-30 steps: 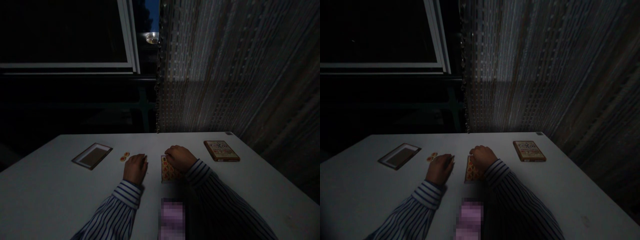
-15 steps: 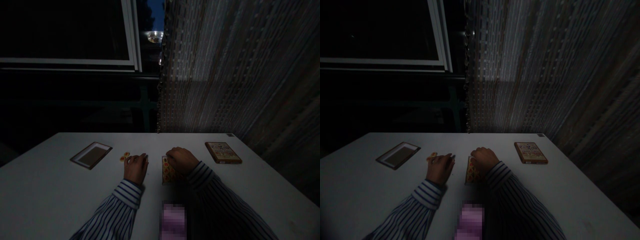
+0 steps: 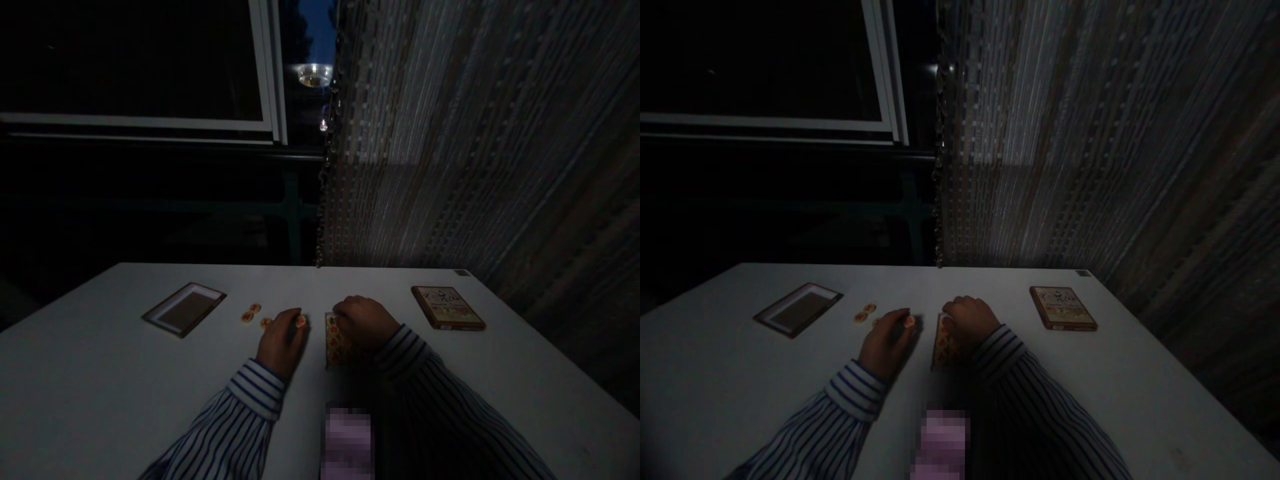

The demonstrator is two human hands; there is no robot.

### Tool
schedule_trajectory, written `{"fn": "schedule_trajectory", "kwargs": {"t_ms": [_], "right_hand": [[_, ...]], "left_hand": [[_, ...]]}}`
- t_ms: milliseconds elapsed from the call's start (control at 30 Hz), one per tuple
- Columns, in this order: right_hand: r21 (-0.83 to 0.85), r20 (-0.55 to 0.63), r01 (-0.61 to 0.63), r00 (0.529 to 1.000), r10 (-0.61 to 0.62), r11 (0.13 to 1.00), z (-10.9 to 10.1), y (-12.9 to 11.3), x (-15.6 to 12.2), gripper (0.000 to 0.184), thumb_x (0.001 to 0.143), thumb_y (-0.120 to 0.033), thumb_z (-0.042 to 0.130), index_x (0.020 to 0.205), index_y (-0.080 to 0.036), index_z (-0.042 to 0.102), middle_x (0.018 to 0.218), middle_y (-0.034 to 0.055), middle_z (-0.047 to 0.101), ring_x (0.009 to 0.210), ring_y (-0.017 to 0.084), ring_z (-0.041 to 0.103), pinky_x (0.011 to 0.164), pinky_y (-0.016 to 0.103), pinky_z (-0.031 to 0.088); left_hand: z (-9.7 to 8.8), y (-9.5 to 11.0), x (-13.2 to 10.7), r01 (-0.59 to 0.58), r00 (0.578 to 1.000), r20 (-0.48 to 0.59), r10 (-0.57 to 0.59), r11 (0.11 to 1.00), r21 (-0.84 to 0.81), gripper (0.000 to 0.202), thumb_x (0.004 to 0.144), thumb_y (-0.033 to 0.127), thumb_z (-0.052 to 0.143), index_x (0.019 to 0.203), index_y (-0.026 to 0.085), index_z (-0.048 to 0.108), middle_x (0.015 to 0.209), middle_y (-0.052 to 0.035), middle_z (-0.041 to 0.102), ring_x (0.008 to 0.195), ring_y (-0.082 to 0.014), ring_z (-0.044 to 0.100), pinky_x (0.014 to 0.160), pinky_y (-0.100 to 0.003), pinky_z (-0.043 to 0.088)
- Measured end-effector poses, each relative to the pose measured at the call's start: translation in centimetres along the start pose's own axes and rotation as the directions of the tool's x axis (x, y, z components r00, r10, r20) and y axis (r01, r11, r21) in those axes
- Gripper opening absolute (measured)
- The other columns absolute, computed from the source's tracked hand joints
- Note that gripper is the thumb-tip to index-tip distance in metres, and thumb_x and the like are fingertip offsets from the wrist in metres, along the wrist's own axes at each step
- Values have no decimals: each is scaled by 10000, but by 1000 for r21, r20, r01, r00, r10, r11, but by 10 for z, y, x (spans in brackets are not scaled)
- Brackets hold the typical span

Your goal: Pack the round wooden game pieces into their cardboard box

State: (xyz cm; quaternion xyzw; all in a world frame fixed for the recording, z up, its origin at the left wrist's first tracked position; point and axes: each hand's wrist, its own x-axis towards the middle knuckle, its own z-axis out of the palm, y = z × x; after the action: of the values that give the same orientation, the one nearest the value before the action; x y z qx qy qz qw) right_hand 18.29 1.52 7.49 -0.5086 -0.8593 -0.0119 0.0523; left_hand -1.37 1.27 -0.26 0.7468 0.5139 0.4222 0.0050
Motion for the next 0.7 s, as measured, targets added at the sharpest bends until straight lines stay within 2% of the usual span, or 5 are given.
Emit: {"fn": "schedule_trajectory", "kwargs": {"t_ms": [133, 300, 500, 700], "right_hand": [[8, 13, -2, 1000, 2, 1000, -2, 0, -1, 312, 812, -290, 347, 1011, -200, 571, 960, 69, 599, 890, 181, 519, 744, 285, 349], [21, 24, -31, 999, 31, 999, -5, -1, -2, 310, 807, -286, 363, 1031, -205, 562, 982, 67, 594, 913, 180, 514, 759, 281, 347], [7, 25, -9, 1000, 9, 1000, -4, -2, -1, 300, 816, -297, 355, 1002, -204, 572, 964, 68, 600, 882, 184, 524, 729, 282, 358], [40, -9, 25, 1000, -24, 999, -3, -5, -1, 312, 830, -307, 333, 1009, -214, 571, 956, 60, 607, 885, 176, 528, 732, 274, 359]], "left_hand": [[1, 7, -2, 48, 999, -12, -50, 990, -136, 282, 748, 283, 506, 997, 151, 520, 942, -76, 599, 864, -174, 573, 764, -306, 470], [3, 13, -5, 198, 979, 28, -200, 926, -321, 298, 706, 297, 550, 972, 161, 544, 908, -61, 606, 804, -159, 591, 740, -294, 487], [7, 21, -7, 403, 911, 153, -383, 748, -528, 285, 652, 308, 604, 884, 148, 568, 797, -47, 635, 714, -148, 607, 687, -282, 507], [13, 24, -8, 486, 860, 257, -440, 555, -675, 323, 615, 299, 645, 873, 129, 550, 764, -48, 636, 700, -136, 606, 675, -258, 501]]}}
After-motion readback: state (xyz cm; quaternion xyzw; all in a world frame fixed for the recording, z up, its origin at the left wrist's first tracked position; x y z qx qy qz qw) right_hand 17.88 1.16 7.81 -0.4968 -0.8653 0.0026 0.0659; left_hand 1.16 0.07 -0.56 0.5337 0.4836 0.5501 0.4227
